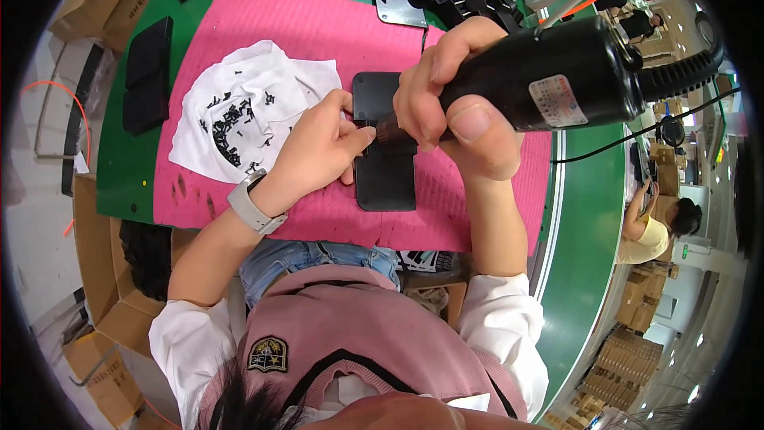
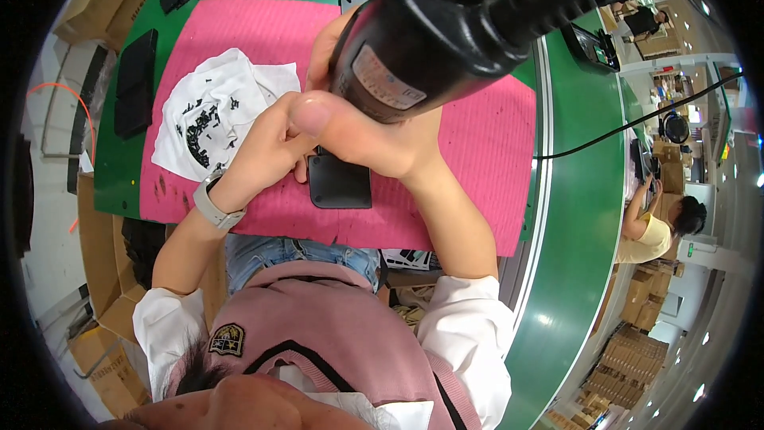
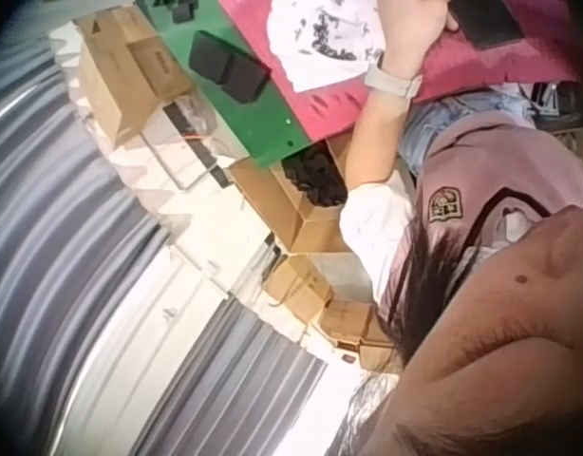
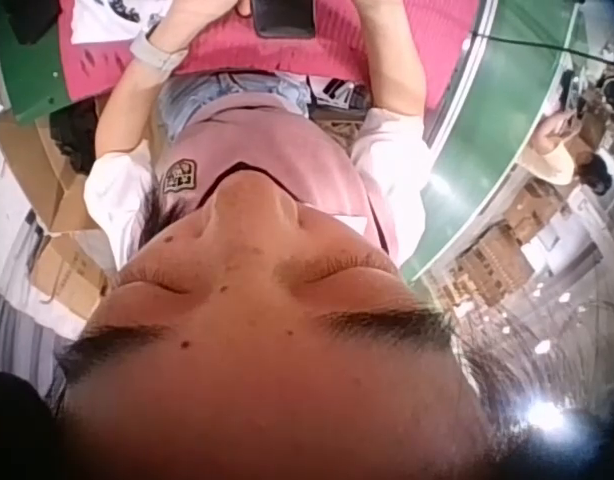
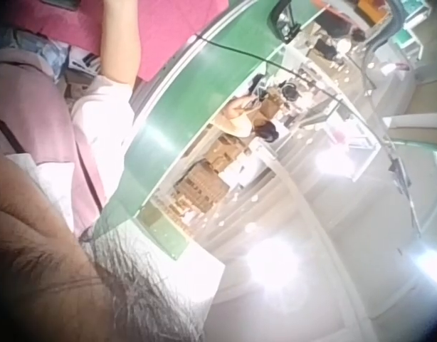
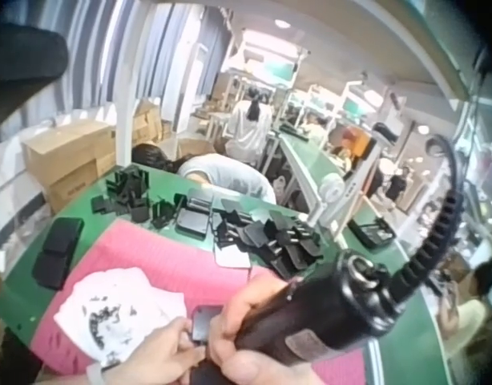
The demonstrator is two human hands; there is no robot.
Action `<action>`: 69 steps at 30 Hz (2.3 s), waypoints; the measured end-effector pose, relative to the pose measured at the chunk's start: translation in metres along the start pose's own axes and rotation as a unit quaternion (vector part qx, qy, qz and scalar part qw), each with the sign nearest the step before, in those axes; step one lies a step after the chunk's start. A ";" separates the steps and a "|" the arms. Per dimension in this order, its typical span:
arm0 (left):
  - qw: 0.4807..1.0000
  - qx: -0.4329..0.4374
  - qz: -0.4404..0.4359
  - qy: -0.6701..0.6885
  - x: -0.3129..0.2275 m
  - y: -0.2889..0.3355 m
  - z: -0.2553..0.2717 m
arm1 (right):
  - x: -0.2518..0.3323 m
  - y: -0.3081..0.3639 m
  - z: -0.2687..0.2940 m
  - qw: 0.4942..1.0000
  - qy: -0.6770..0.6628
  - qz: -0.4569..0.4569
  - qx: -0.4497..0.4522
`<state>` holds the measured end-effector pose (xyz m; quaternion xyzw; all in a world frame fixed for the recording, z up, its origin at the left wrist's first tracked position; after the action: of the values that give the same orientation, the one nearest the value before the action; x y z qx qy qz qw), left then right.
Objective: Use an electric screwdriver to fasten small screws into plastic electronic components on a factory assembly line.
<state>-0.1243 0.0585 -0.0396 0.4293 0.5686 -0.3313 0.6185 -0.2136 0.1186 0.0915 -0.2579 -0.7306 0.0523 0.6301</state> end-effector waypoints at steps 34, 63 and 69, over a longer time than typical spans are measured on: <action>0.972 -0.101 -0.204 -0.055 -0.057 0.041 -0.024 | 0.055 0.090 0.095 0.627 0.757 -0.011 -0.185; 0.674 -0.707 -0.195 0.089 -0.010 0.301 0.263 | -0.003 0.016 0.063 0.849 0.522 -0.055 -0.061; 0.684 -0.702 -0.010 0.195 0.295 0.519 0.473 | -0.041 -0.066 0.152 0.600 0.784 0.028 -0.154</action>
<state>0.5796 -0.1335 -0.2582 -0.0814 0.7468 0.2504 0.6107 -0.3748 0.0813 0.0507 -0.3135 0.0548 -0.2661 0.9099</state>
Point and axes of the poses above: each hand's wrist, its own y-axis away from the middle knuckle, its own z-axis out of the back of the hand, x = y × z, the point moved 7 cm from there along -y, towards the middle knuckle, and after that the axes turned 2 degrees about -z, right-handed, at the moved point
